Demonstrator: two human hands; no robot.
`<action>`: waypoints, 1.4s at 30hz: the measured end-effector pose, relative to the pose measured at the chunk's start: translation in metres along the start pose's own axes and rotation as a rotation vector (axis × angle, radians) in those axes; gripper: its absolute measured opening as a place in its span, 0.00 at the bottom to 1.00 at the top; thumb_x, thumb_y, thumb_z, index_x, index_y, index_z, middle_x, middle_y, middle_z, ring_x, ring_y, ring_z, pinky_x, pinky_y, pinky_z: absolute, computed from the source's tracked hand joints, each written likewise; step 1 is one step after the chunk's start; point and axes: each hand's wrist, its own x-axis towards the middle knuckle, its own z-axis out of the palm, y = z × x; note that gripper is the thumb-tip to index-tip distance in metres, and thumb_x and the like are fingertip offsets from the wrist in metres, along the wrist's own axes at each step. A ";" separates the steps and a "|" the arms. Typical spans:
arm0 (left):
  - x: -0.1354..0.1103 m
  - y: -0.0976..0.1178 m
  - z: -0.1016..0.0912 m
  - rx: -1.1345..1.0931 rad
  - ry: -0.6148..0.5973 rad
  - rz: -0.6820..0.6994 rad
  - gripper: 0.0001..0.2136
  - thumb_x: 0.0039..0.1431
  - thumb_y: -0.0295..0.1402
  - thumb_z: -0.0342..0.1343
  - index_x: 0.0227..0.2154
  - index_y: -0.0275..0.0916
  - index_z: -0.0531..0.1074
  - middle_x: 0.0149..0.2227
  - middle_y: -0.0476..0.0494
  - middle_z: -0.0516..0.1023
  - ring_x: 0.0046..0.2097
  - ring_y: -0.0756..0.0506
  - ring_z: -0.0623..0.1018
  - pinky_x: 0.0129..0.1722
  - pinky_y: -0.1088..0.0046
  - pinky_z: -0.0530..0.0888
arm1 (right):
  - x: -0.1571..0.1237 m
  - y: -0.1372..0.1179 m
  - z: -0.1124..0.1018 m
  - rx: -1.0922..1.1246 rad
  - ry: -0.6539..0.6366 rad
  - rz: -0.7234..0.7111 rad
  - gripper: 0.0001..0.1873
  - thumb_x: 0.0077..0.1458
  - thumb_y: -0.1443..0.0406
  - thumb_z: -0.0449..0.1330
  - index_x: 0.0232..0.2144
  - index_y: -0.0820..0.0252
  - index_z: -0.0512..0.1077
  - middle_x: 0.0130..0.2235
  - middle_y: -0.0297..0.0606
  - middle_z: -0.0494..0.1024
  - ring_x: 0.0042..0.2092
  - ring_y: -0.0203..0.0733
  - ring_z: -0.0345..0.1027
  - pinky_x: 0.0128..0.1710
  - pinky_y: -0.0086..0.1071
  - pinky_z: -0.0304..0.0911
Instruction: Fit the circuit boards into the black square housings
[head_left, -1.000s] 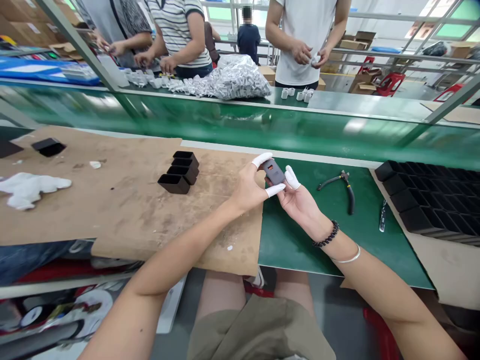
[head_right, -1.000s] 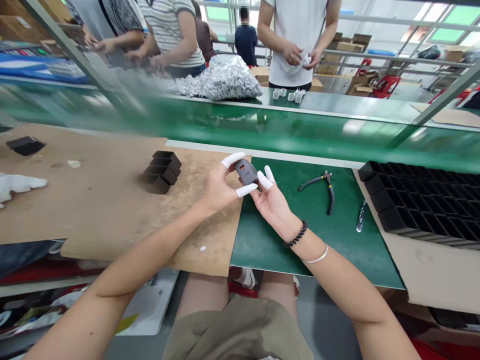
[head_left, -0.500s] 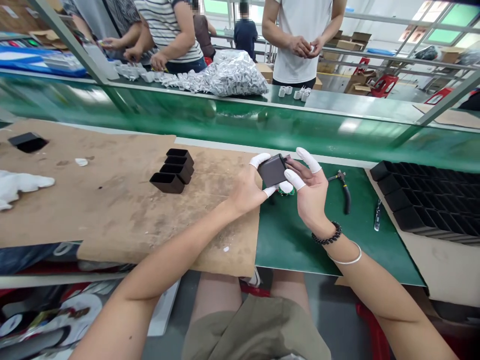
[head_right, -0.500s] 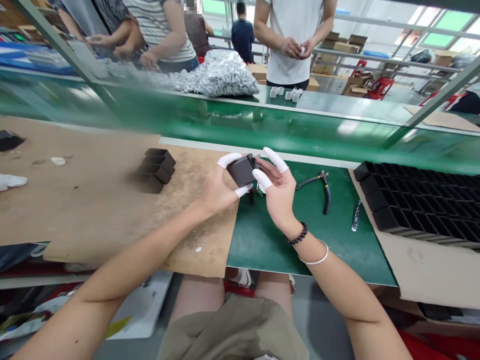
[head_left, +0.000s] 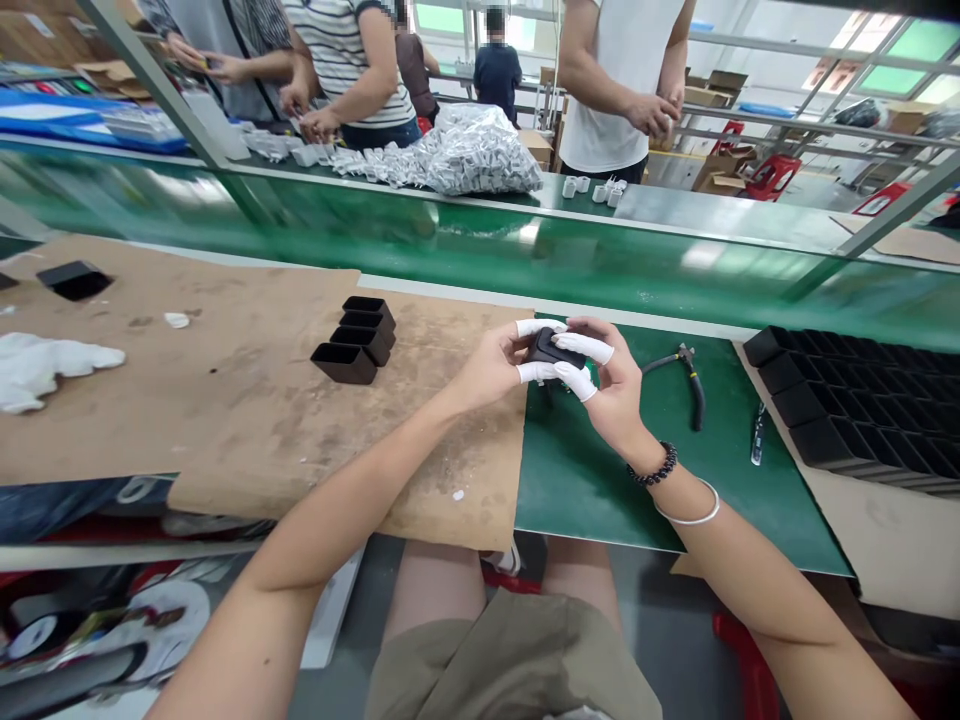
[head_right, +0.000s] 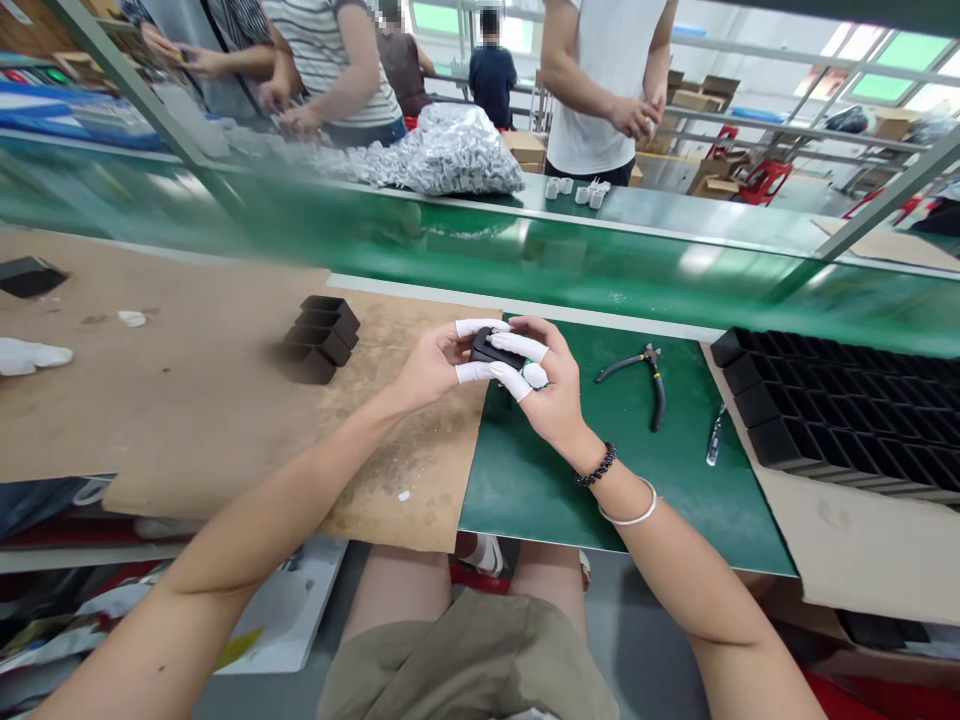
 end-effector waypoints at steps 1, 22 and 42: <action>0.000 0.001 0.000 -0.007 -0.016 0.002 0.30 0.39 0.39 0.76 0.49 0.40 0.79 0.52 0.39 0.81 0.54 0.35 0.79 0.56 0.55 0.77 | 0.001 0.001 -0.001 -0.004 -0.030 -0.006 0.12 0.58 0.55 0.66 0.43 0.49 0.79 0.53 0.42 0.77 0.56 0.50 0.73 0.58 0.50 0.72; 0.035 -0.028 -0.088 0.075 0.351 -0.229 0.24 0.42 0.22 0.58 0.48 0.32 0.74 0.50 0.34 0.79 0.53 0.40 0.78 0.59 0.53 0.72 | -0.040 -0.003 0.052 -0.147 -0.515 -0.246 0.10 0.64 0.59 0.62 0.47 0.51 0.75 0.42 0.41 0.81 0.41 0.45 0.78 0.40 0.38 0.76; 0.037 -0.025 -0.077 0.230 0.340 -0.139 0.15 0.54 0.25 0.56 0.45 0.34 0.76 0.43 0.40 0.81 0.46 0.45 0.79 0.52 0.64 0.75 | -0.040 -0.005 0.049 0.009 -0.562 0.167 0.12 0.59 0.60 0.66 0.44 0.55 0.76 0.47 0.43 0.82 0.46 0.49 0.78 0.49 0.46 0.77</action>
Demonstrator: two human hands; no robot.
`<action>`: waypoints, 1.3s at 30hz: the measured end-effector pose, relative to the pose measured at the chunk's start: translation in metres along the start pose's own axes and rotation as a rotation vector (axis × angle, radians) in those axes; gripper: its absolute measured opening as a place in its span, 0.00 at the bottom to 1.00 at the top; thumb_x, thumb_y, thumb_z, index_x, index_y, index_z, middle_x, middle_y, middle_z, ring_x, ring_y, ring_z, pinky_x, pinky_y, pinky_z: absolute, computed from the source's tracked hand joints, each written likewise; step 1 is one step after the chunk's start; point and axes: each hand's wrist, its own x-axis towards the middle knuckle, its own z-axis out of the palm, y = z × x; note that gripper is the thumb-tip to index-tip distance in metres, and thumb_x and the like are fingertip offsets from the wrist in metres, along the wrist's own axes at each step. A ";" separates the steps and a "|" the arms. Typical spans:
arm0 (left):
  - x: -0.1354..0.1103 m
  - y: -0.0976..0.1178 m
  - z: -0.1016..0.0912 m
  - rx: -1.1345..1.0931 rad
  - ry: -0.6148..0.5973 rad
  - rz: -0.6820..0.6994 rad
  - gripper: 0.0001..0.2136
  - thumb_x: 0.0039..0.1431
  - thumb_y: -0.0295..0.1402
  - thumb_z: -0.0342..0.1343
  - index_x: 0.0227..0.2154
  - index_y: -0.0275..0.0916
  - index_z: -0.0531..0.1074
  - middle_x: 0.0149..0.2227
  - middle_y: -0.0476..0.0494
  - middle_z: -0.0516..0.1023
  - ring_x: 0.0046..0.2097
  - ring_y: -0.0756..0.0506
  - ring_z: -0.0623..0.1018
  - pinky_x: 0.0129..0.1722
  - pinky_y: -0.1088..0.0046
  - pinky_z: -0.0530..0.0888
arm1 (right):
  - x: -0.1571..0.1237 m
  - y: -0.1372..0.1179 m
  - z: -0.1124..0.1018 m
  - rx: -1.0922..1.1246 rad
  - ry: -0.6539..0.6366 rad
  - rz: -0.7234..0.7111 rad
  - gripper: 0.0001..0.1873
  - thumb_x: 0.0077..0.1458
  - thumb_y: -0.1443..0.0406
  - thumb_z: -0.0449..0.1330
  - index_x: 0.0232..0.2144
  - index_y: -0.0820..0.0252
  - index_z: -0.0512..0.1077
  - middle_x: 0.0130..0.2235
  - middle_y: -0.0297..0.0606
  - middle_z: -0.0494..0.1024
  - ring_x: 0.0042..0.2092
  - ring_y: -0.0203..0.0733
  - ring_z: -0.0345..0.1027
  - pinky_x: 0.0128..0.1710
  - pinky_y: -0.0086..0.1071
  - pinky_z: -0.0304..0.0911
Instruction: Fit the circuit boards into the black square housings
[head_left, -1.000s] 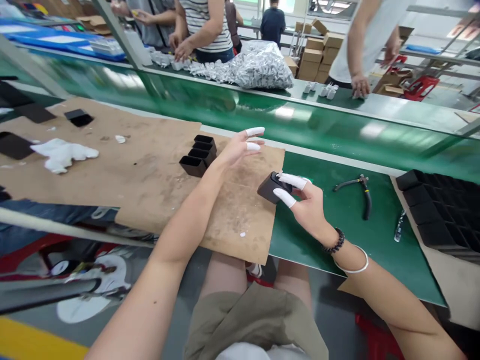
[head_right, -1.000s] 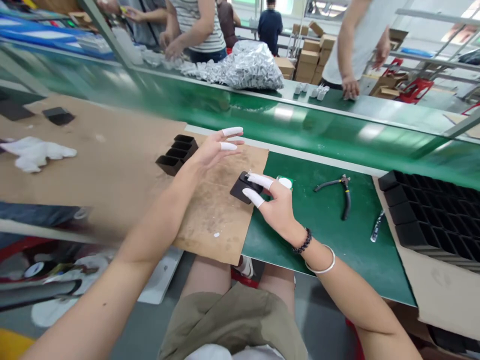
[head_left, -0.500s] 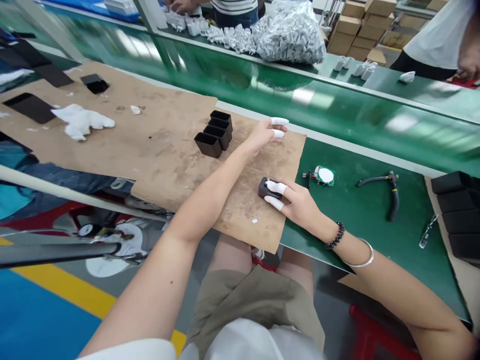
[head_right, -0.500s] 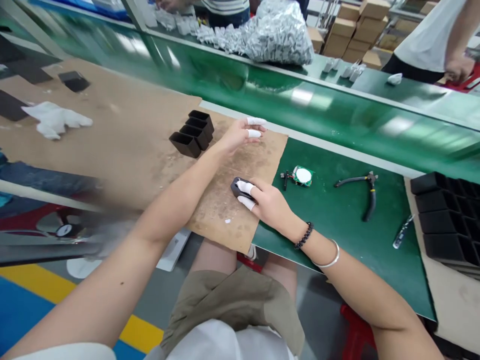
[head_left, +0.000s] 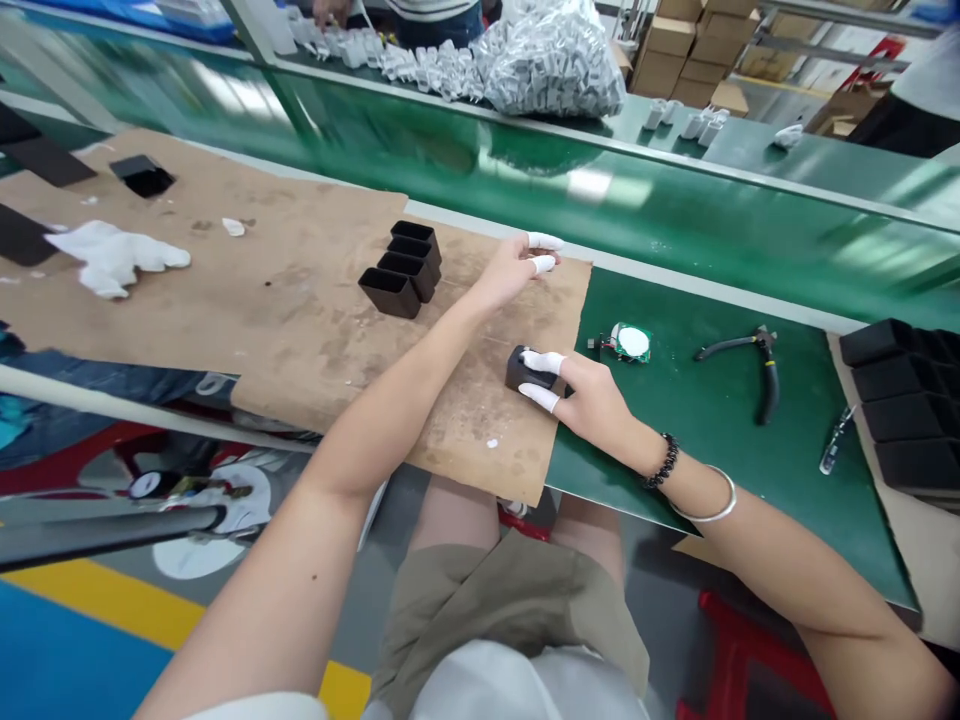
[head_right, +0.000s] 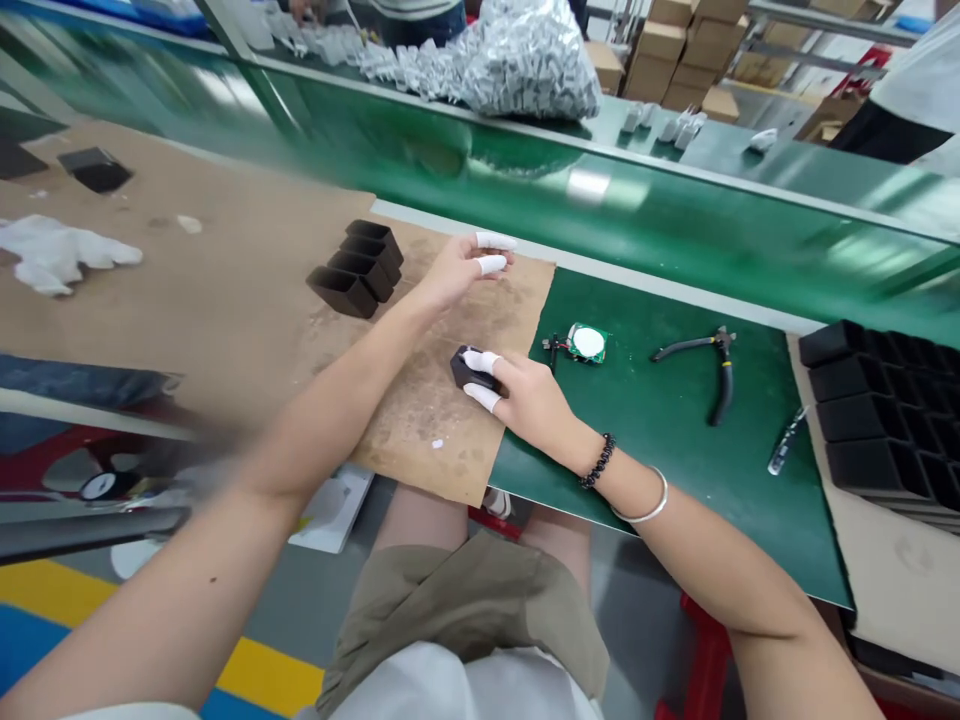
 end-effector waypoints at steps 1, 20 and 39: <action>-0.002 0.002 0.003 -0.014 0.011 0.002 0.13 0.57 0.27 0.55 0.45 0.34 0.76 0.43 0.40 0.80 0.45 0.46 0.80 0.51 0.64 0.75 | 0.002 0.001 -0.002 0.135 0.060 0.085 0.15 0.56 0.58 0.68 0.44 0.55 0.75 0.48 0.41 0.82 0.48 0.49 0.78 0.50 0.45 0.77; -0.053 0.020 0.042 0.050 -0.100 0.625 0.32 0.39 0.44 0.76 0.47 0.38 0.74 0.49 0.37 0.78 0.51 0.39 0.78 0.52 0.59 0.76 | 0.025 0.020 -0.061 1.142 0.431 0.653 0.12 0.59 0.54 0.65 0.39 0.55 0.78 0.38 0.34 0.85 0.43 0.40 0.80 0.42 0.29 0.80; -0.038 0.032 0.027 -0.073 -0.154 -0.104 0.25 0.63 0.57 0.49 0.40 0.38 0.76 0.46 0.32 0.82 0.56 0.32 0.78 0.59 0.49 0.74 | 0.048 0.035 -0.104 -0.189 0.503 0.118 0.24 0.48 0.55 0.70 0.46 0.57 0.75 0.44 0.42 0.81 0.47 0.55 0.76 0.53 0.53 0.71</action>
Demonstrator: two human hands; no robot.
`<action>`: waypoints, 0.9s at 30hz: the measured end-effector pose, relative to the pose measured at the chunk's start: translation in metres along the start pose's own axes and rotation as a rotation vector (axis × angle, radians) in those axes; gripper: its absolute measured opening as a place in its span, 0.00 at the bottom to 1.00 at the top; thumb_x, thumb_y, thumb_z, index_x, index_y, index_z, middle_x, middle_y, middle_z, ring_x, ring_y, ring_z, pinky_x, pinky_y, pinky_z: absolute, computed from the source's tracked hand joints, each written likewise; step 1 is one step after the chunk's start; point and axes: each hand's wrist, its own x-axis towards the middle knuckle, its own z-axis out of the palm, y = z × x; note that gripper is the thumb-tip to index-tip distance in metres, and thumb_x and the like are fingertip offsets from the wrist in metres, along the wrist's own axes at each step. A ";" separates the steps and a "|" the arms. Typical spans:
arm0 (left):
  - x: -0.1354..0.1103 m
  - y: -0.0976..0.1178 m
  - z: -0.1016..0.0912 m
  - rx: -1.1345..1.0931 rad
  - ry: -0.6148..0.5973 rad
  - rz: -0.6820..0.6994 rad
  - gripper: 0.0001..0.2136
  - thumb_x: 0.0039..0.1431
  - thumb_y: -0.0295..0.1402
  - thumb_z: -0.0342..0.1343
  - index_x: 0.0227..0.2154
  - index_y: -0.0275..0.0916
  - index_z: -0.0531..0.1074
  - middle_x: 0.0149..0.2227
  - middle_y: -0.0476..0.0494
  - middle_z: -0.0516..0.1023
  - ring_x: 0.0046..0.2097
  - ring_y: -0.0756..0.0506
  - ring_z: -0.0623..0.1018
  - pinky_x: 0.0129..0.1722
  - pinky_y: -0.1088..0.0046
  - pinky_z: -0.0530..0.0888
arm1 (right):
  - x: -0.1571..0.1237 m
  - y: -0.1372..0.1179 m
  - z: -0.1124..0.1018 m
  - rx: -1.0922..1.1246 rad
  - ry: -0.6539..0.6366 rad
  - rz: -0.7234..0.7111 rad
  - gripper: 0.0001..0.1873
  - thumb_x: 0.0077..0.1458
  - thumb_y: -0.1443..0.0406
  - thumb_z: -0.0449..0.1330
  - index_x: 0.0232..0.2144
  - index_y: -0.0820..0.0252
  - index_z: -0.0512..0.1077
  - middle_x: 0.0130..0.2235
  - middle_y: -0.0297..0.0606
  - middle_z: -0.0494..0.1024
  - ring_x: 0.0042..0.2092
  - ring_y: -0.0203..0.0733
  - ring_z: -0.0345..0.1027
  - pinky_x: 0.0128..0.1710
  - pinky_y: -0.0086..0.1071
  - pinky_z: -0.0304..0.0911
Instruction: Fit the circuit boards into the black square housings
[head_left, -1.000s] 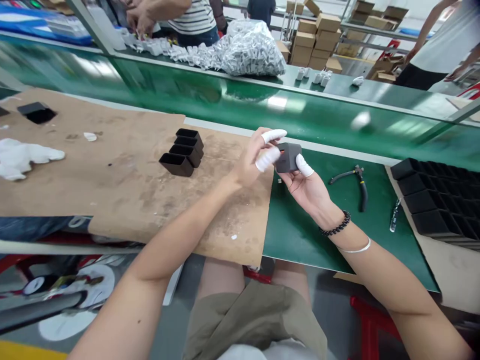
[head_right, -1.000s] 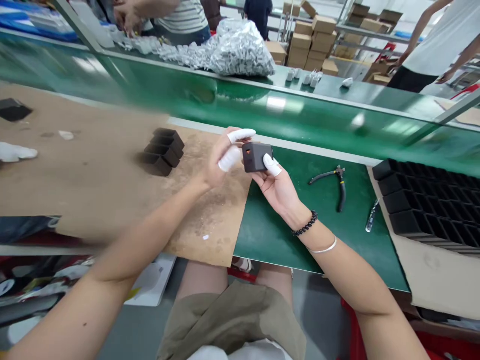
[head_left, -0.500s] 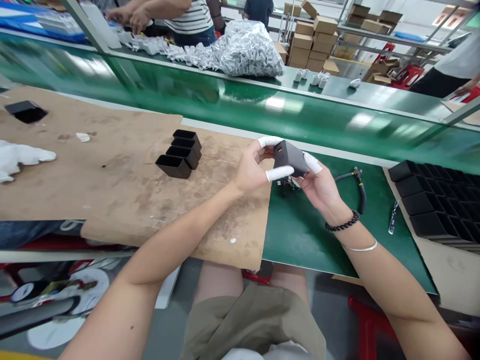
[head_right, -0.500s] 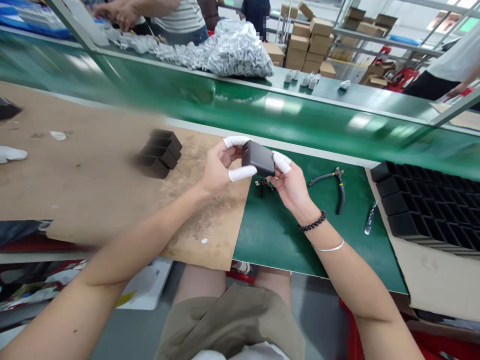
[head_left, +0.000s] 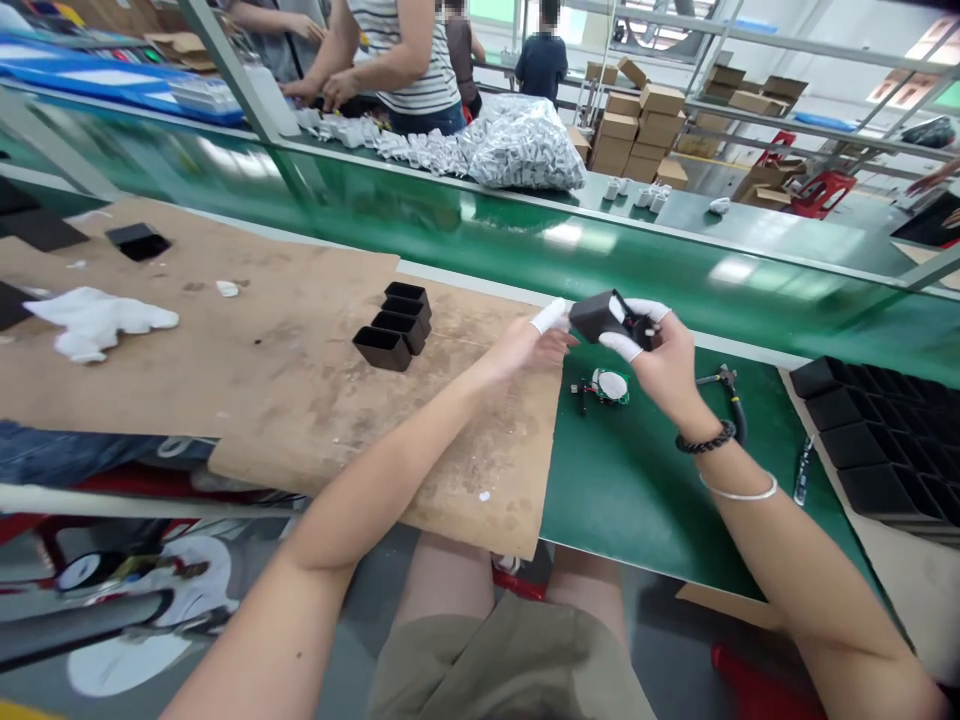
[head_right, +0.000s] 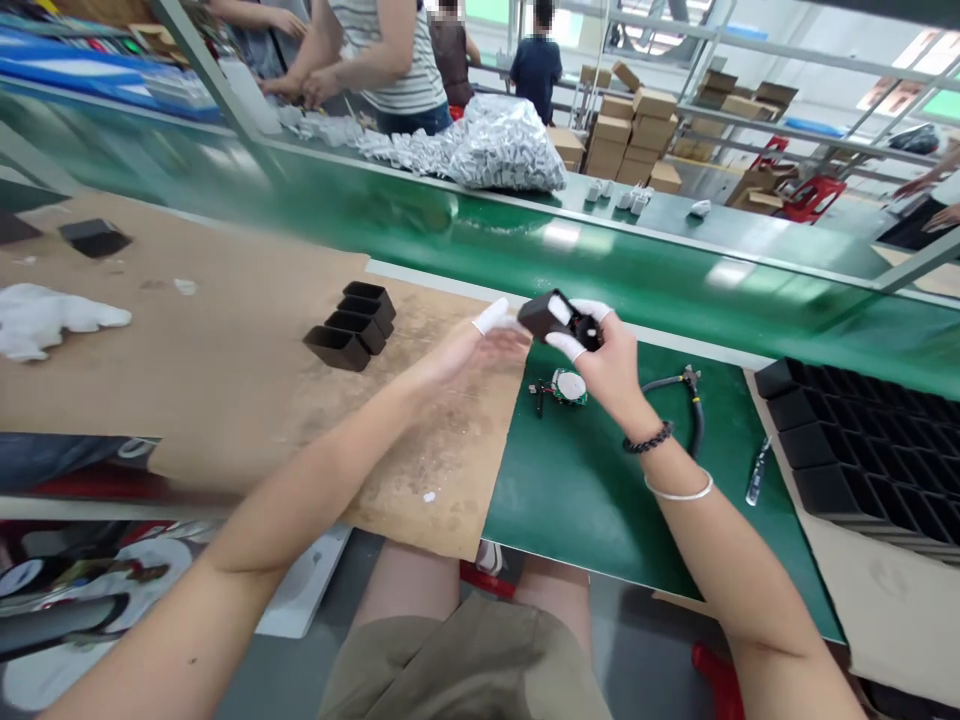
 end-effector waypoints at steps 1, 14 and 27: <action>0.002 0.002 -0.012 0.175 0.158 0.090 0.24 0.61 0.55 0.53 0.43 0.39 0.76 0.50 0.32 0.80 0.60 0.30 0.74 0.63 0.47 0.70 | 0.016 0.011 -0.003 -0.033 0.007 0.026 0.23 0.47 0.57 0.70 0.46 0.58 0.75 0.43 0.42 0.81 0.45 0.54 0.76 0.52 0.52 0.71; 0.012 -0.003 -0.108 1.144 0.730 -0.177 0.23 0.54 0.37 0.61 0.51 0.32 0.72 0.57 0.19 0.73 0.61 0.20 0.69 0.65 0.30 0.48 | 0.106 0.072 -0.033 -0.687 0.011 0.605 0.35 0.50 0.73 0.65 0.59 0.80 0.63 0.60 0.72 0.68 0.62 0.63 0.63 0.61 0.52 0.60; 0.010 -0.005 -0.038 0.532 0.101 0.116 0.29 0.38 0.39 0.72 0.47 0.40 0.75 0.47 0.37 0.81 0.50 0.33 0.79 0.55 0.54 0.75 | -0.020 -0.009 -0.026 -0.452 -0.718 0.094 0.41 0.48 0.73 0.67 0.64 0.59 0.65 0.44 0.44 0.83 0.45 0.53 0.78 0.46 0.44 0.73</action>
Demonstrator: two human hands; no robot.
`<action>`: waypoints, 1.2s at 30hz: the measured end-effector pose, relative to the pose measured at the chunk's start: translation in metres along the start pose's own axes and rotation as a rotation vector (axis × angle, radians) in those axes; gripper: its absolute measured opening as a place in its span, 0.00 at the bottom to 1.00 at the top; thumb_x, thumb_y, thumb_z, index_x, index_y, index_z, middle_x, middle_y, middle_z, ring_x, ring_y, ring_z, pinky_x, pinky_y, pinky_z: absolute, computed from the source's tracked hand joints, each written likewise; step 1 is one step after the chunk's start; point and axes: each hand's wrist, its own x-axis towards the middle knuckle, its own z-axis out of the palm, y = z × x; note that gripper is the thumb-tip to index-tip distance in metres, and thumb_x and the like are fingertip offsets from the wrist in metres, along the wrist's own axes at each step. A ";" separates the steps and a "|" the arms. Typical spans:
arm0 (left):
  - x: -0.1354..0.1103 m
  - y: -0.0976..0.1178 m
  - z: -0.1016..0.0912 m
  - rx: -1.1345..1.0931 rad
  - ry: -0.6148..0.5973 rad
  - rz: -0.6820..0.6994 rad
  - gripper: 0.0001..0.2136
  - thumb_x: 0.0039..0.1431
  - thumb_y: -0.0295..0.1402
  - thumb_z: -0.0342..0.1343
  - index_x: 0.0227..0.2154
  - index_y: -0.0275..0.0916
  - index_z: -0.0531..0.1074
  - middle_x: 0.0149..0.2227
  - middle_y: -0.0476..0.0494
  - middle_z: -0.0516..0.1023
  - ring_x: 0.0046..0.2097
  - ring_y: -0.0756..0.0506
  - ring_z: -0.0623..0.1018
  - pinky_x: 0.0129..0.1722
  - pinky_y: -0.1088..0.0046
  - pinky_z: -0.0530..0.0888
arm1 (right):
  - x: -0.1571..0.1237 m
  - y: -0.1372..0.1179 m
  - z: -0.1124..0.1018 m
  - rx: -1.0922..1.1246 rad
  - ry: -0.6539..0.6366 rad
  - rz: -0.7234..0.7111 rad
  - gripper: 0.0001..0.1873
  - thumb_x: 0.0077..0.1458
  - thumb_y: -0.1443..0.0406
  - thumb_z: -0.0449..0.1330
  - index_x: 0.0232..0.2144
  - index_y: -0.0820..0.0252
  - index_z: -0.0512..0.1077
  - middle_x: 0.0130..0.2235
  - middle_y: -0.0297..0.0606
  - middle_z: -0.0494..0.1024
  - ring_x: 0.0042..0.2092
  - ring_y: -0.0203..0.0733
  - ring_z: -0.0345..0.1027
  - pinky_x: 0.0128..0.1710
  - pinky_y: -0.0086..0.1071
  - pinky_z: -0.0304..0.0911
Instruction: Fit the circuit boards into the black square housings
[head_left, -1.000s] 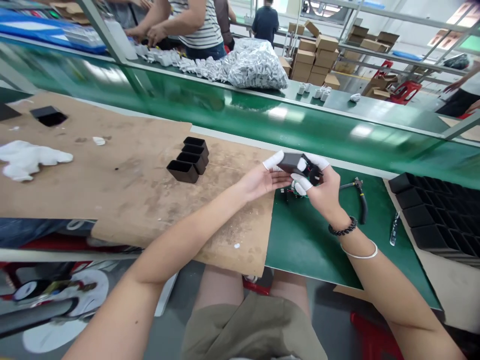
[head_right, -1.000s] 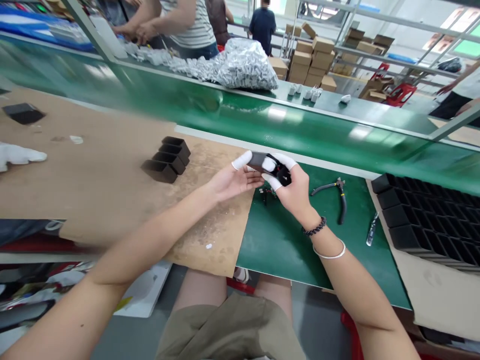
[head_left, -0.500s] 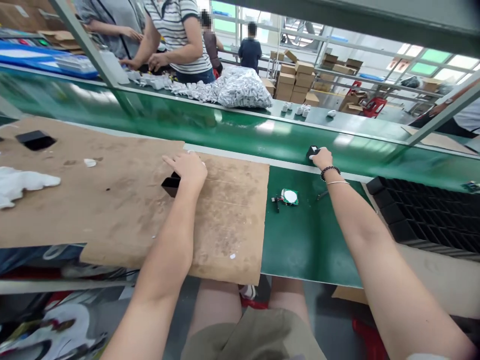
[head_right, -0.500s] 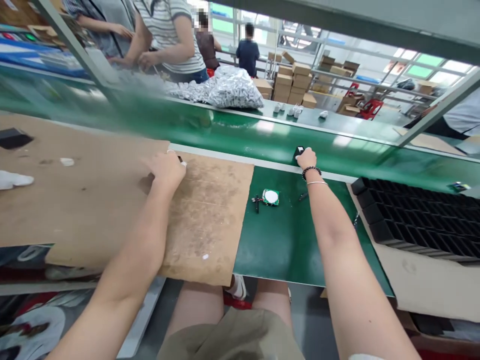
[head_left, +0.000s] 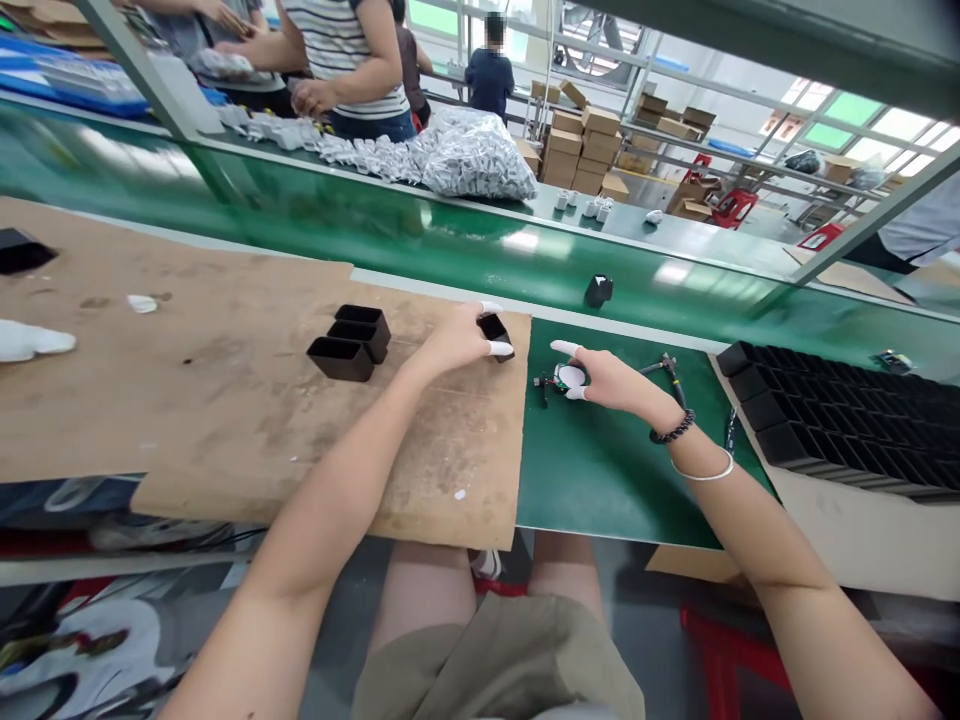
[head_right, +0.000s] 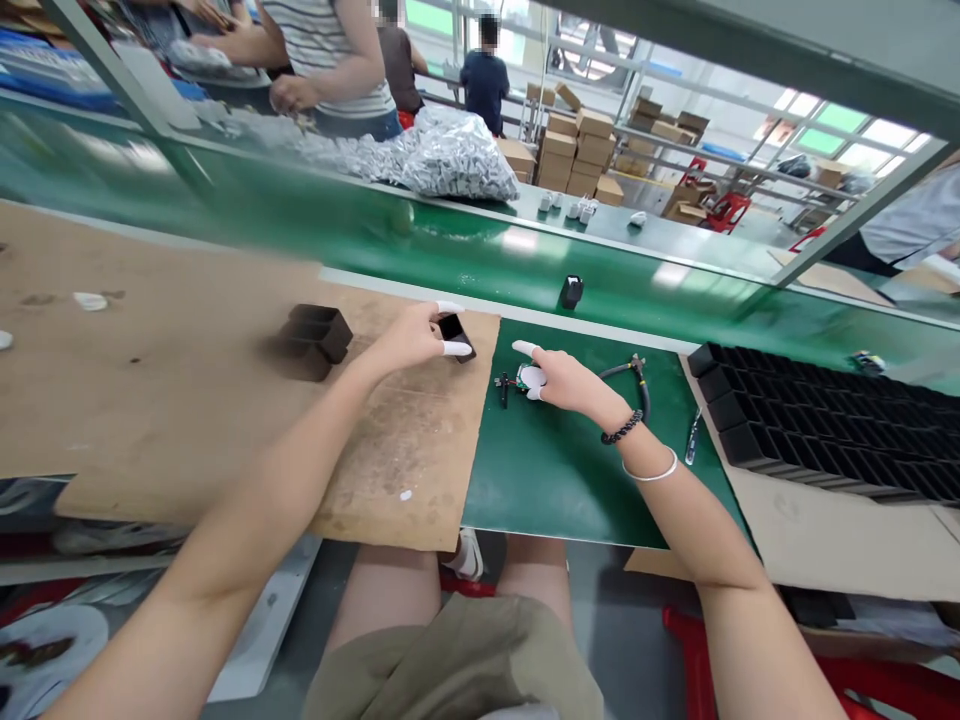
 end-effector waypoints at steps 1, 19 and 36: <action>0.003 -0.002 -0.002 -0.092 0.043 -0.035 0.30 0.38 0.39 0.72 0.47 0.39 0.75 0.46 0.38 0.81 0.49 0.34 0.80 0.53 0.55 0.76 | 0.003 -0.003 -0.001 0.110 -0.020 0.017 0.39 0.48 0.72 0.67 0.63 0.57 0.65 0.42 0.42 0.84 0.42 0.50 0.79 0.44 0.42 0.74; 0.028 -0.026 -0.018 -0.451 0.400 -0.056 0.32 0.35 0.30 0.73 0.48 0.37 0.71 0.44 0.42 0.79 0.47 0.41 0.80 0.54 0.60 0.76 | 0.070 -0.066 0.000 -0.297 -0.246 -0.415 0.25 0.49 0.78 0.58 0.49 0.60 0.78 0.50 0.46 0.81 0.52 0.54 0.73 0.50 0.41 0.69; 0.013 -0.015 0.017 -0.386 0.046 -0.042 0.35 0.35 0.33 0.73 0.50 0.37 0.70 0.46 0.40 0.79 0.45 0.40 0.80 0.53 0.57 0.75 | 0.014 -0.013 0.015 1.626 0.144 0.191 0.14 0.60 0.53 0.64 0.38 0.58 0.76 0.36 0.37 0.83 0.36 0.34 0.77 0.30 0.22 0.75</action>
